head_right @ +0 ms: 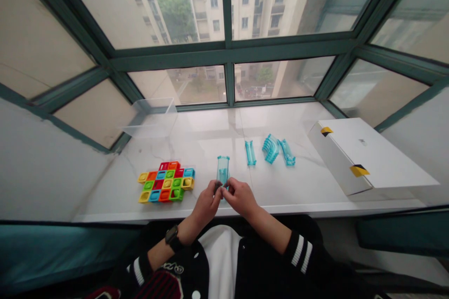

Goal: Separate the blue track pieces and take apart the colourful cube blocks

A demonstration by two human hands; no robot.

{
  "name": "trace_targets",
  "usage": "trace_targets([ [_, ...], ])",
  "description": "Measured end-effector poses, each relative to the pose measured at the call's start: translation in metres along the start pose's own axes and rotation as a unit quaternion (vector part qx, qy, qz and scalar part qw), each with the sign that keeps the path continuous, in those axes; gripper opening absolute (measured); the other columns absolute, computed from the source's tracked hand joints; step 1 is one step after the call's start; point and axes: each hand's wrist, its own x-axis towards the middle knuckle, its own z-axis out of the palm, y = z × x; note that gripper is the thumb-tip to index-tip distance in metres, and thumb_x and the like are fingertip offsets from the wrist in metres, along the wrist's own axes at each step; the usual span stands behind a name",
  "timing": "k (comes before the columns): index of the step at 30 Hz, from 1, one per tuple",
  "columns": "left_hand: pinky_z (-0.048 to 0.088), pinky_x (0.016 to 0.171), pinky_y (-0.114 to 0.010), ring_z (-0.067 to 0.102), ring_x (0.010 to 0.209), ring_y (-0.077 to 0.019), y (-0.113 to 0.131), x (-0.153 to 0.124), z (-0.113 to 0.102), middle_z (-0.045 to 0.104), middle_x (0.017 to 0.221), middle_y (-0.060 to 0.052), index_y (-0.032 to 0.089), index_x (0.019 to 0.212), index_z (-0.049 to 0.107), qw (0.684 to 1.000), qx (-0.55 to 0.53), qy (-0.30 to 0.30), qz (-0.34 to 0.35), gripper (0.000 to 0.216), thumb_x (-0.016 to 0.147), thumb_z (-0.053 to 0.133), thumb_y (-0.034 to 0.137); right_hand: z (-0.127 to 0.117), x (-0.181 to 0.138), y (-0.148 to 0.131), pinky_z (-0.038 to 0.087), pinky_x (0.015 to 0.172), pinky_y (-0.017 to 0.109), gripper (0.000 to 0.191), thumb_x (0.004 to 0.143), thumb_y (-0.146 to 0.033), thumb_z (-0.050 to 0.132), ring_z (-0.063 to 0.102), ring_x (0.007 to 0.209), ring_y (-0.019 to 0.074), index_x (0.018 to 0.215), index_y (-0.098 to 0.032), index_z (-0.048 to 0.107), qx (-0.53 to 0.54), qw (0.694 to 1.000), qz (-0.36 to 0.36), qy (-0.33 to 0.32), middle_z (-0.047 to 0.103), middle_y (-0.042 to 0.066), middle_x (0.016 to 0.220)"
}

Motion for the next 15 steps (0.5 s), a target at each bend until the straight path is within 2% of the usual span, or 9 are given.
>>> trace_targets([
  [4,0.048,0.073,-0.031,0.068,0.080,-0.0206,0.001,-0.003,0.002,0.068,0.088,-0.004,0.024,0.112,0.054,0.997,0.064,-0.034,0.034,0.019,0.108,0.037,0.033,-0.007,0.006,0.003,0.034,0.059,0.028,0.033,0.097,-0.041,0.055,0.050,0.056,0.0138,0.070,-0.023,0.058,-0.023,0.998,0.005,0.053,0.054,-0.003,0.058],
  [7,0.048,0.075,-0.030,0.068,0.083,-0.0208,0.002,-0.003,0.003,0.068,0.091,-0.004,0.024,0.110,0.054,0.992,0.096,-0.052,0.055,0.021,0.109,0.035,0.032,-0.016,0.012,0.009,0.037,0.059,0.028,0.041,0.099,-0.049,0.052,0.052,0.056,0.0153,0.070,-0.022,0.064,-0.001,0.996,0.041,0.076,0.055,-0.002,0.055],
  [10,0.047,0.075,-0.030,0.069,0.084,-0.0207,0.002,-0.002,0.003,0.069,0.092,-0.005,0.023,0.107,0.054,0.987,0.119,-0.075,0.071,0.022,0.109,0.035,0.032,-0.022,0.016,0.017,0.041,0.060,0.028,0.053,0.100,-0.059,0.049,0.057,0.054,0.0167,0.072,-0.022,0.073,0.057,0.990,0.102,0.077,0.057,-0.001,0.051],
  [15,0.044,0.071,-0.029,0.069,0.080,-0.0212,0.001,-0.001,0.004,0.070,0.089,-0.006,0.022,0.103,0.056,0.977,0.177,-0.090,0.073,0.023,0.109,0.035,0.030,-0.023,0.020,0.032,0.045,0.063,0.030,0.080,0.101,-0.074,0.030,0.059,0.054,0.0178,0.057,-0.021,0.071,0.114,0.978,0.164,0.061,0.057,0.002,0.046],
])
